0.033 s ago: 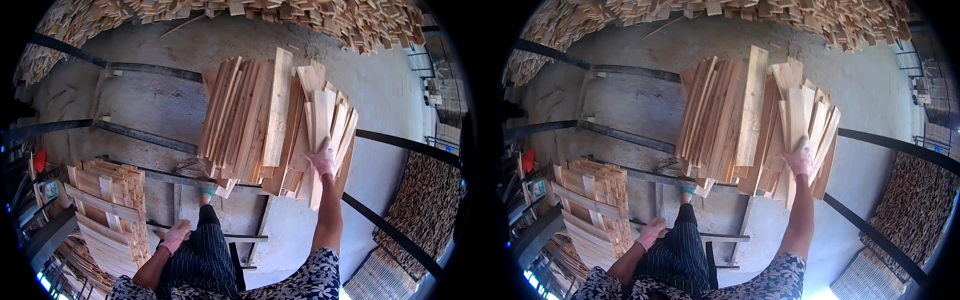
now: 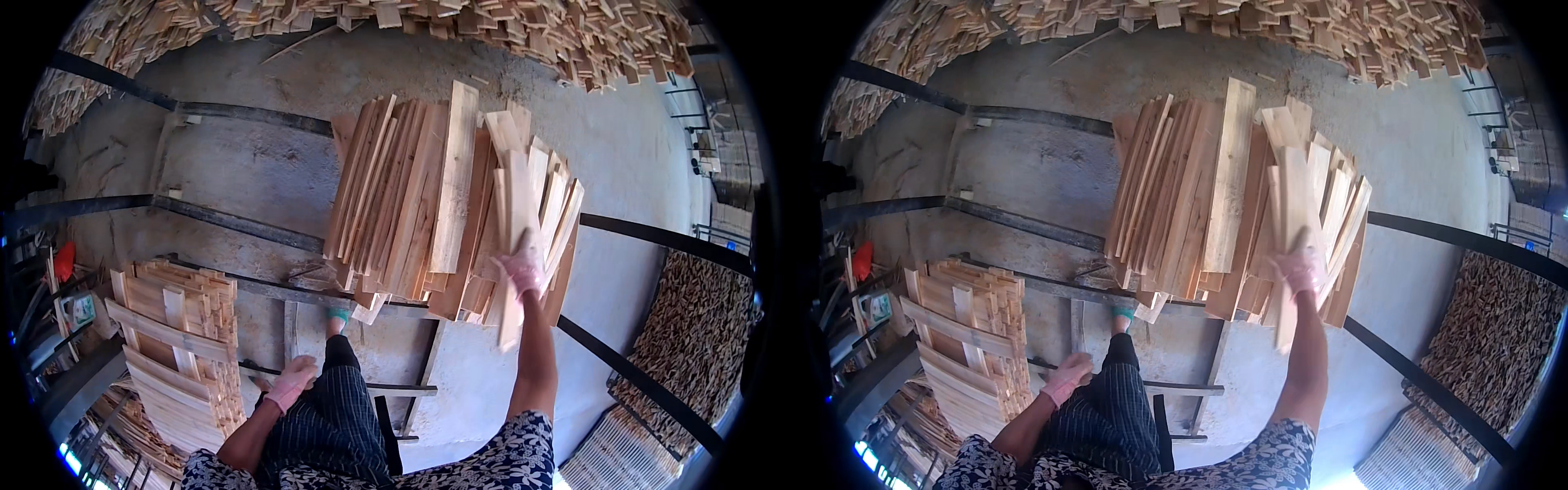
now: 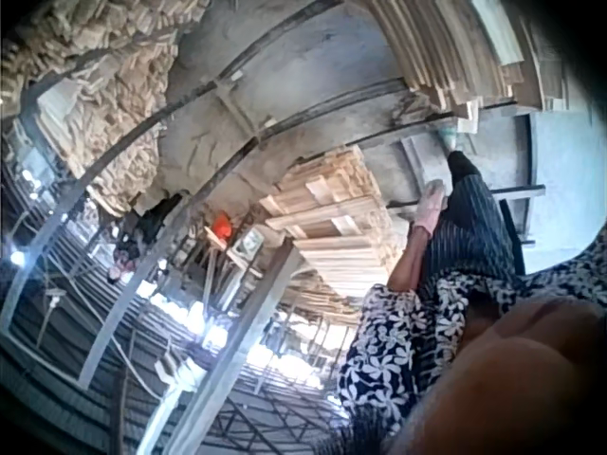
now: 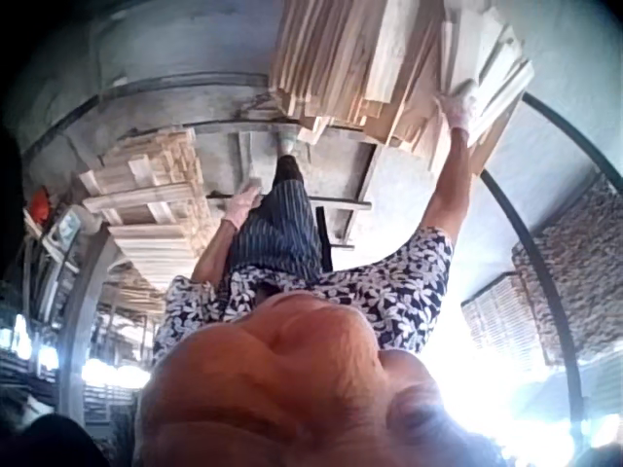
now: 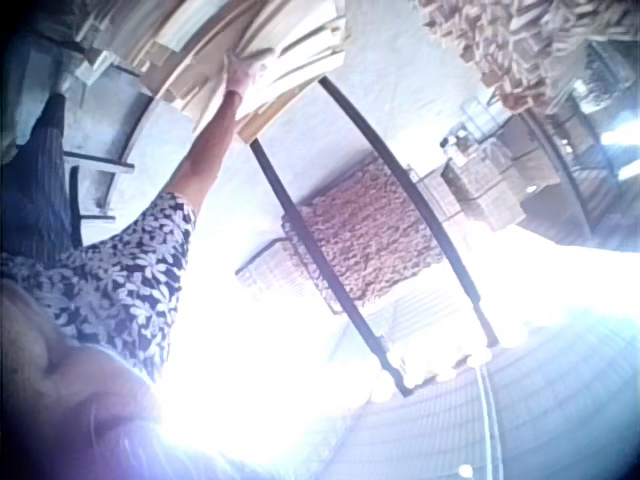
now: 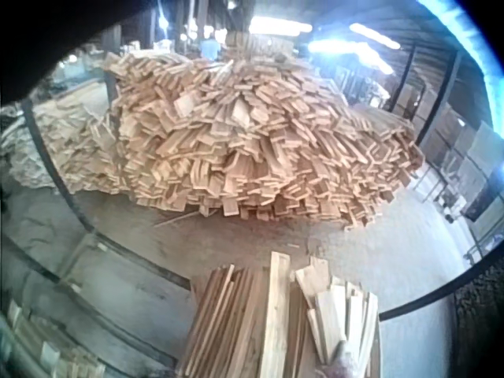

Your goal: The person picks up wooden planks from a pile and stacks them onto a wooden pallet. The person wears pink gloves and repeatedly lifts and arranges the planks to build a neat stack.

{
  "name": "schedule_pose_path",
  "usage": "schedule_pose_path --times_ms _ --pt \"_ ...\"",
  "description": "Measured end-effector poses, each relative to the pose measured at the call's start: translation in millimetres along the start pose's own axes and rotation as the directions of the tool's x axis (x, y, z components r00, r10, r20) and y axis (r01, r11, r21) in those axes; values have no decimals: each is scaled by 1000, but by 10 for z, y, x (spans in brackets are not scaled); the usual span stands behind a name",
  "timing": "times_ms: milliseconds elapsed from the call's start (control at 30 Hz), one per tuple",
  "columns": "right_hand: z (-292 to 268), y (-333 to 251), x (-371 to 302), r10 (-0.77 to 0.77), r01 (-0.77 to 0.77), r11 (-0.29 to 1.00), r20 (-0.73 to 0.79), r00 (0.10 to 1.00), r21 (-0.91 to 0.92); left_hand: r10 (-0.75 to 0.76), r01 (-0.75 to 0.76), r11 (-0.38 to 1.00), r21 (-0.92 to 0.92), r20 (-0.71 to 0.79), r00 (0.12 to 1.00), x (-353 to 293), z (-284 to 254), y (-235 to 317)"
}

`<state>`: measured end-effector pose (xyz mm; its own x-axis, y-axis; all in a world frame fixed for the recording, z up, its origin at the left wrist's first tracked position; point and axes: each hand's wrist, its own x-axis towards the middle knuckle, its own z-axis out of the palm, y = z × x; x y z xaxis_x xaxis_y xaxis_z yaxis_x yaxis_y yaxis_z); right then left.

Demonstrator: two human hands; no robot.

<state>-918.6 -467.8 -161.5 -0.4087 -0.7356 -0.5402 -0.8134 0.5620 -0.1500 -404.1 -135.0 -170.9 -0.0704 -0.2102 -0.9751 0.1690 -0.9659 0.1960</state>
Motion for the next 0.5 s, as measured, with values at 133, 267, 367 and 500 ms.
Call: schedule_pose_path --times_ms 133,267,367,500 --pt "347 -565 -895 -336 122 817 293 895 563 275 -281 959 -45 396 876 16 648 567" --pt "658 -1588 -1985 -527 -200 499 479 702 843 534 -594 804 23 409 740 -36 1335 1186" --pt "1291 -2008 -2088 -515 -74 535 395 761 842 566 -562 821 -101 265 780 -80 1136 1293" --pt "1301 -2142 -1664 -646 377 655 225 730 655 405 -358 900 -250 175 897 -235 516 1335"
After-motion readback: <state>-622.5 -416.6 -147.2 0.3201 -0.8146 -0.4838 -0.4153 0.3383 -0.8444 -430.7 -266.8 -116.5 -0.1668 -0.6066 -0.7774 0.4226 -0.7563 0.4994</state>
